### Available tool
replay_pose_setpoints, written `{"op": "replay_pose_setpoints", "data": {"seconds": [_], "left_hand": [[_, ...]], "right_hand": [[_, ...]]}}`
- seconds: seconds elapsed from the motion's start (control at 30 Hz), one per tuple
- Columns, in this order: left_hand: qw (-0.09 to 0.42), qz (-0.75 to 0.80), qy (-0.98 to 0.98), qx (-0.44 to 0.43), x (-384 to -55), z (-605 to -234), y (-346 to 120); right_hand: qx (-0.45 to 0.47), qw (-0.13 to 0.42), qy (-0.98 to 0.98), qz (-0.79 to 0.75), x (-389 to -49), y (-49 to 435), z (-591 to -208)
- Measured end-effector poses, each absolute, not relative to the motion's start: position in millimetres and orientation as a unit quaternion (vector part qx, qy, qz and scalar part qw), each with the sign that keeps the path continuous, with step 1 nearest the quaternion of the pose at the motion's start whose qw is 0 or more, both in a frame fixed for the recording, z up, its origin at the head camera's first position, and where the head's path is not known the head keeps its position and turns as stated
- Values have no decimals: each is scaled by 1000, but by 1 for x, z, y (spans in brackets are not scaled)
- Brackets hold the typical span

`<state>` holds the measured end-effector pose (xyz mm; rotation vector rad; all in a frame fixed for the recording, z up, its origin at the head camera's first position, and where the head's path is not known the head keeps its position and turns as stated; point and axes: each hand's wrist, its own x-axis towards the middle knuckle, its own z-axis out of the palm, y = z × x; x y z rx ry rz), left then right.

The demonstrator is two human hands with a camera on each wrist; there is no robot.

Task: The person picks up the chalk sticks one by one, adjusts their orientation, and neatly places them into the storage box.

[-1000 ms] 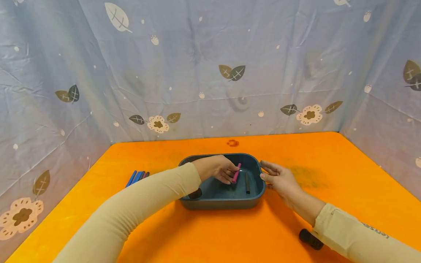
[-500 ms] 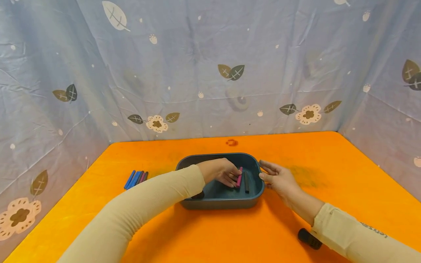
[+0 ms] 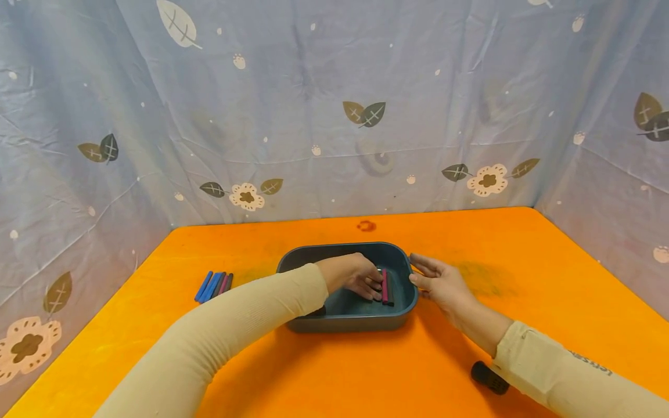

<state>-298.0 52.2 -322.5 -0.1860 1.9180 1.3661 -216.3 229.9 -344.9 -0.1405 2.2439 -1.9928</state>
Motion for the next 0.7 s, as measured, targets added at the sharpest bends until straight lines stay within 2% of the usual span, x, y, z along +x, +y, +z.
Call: {"op": "replay_pose_setpoints", "data": {"seconds": [0.27,0.43,0.7], "left_hand": [[418,511,750,-41,-324,-337,51],[392,504,769,-33,-308,-307,44],[387,538,748,-21,-296,-278,24]], "right_hand": [[-46,71,747,-660,-217,228,-344],[-39,74,749,-657,-217,229,-343],[-48,80,753,-652,-216,232,-344]]}}
